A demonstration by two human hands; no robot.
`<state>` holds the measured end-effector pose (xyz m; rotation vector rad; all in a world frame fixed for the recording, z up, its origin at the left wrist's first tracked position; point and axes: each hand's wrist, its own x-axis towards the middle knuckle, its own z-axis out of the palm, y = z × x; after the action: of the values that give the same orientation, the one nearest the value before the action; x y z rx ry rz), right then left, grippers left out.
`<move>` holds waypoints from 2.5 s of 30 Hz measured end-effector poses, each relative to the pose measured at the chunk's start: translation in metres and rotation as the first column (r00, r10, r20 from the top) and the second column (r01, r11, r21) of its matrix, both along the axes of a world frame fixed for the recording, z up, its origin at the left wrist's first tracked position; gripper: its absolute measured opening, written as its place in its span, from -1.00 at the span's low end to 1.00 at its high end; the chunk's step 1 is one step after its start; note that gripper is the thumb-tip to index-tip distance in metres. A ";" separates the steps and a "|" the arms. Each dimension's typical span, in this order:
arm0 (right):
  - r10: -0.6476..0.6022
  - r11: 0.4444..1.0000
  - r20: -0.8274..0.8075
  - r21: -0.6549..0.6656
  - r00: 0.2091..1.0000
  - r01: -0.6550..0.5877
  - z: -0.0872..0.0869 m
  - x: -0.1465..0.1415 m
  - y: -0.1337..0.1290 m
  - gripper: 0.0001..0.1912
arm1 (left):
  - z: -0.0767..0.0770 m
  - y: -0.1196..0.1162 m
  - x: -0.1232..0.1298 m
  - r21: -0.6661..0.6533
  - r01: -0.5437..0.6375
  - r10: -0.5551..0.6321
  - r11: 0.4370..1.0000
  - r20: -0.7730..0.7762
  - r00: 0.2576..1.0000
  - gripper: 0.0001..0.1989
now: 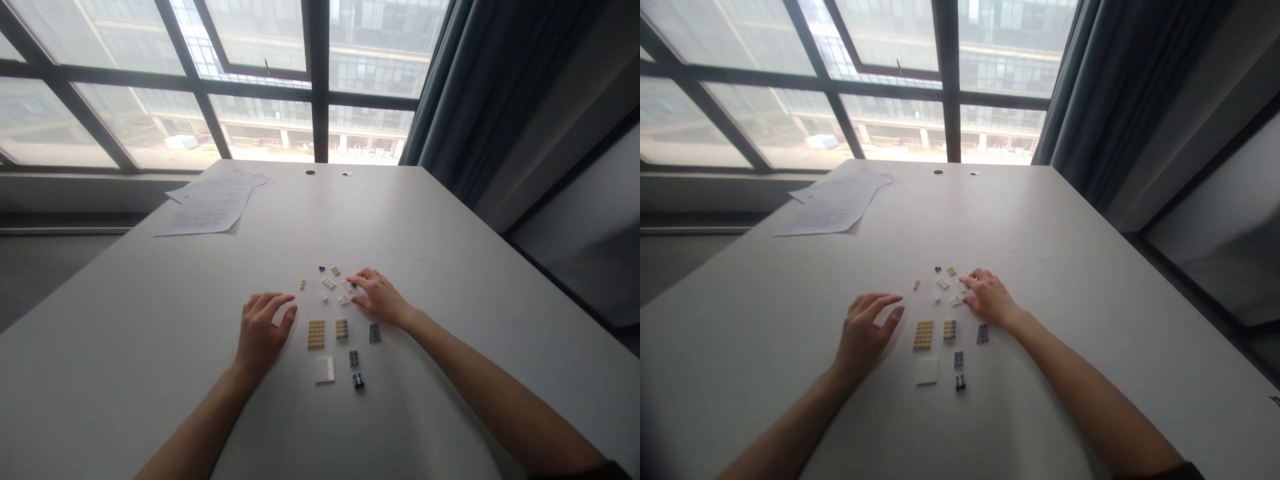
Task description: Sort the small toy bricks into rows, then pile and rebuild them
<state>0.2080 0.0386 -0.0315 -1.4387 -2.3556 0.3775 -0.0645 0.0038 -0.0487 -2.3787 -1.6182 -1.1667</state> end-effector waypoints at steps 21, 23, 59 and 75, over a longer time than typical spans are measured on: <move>-0.384 0.845 -0.813 -0.500 0.438 -0.189 0.002 -0.007 -0.027 -0.53 | -0.002 0.003 0.001 -0.019 0.017 -0.017 1.000 -0.007 1.000 -0.82; -0.443 0.808 -0.836 -0.529 0.324 -0.259 0.003 -0.006 -0.037 -0.51 | -0.002 0.003 0.000 -0.016 0.017 -0.017 1.000 -0.013 1.000 -0.82; 0.023 0.997 -0.072 0.075 0.997 -0.018 -0.015 0.014 -0.081 -0.72 | -0.001 0.003 0.001 -0.040 0.041 -0.043 0.998 -0.030 0.999 -0.79; 0.012 0.999 -0.149 0.046 0.989 -0.005 -0.013 0.019 -0.075 -0.70 | -0.004 0.003 0.000 -0.053 0.037 -0.039 0.998 -0.042 0.998 -0.81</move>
<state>0.2268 -0.0364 -0.0443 -1.3326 -2.2374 0.4160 -0.0649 0.0071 -0.0526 -2.4589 -1.6166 -1.0851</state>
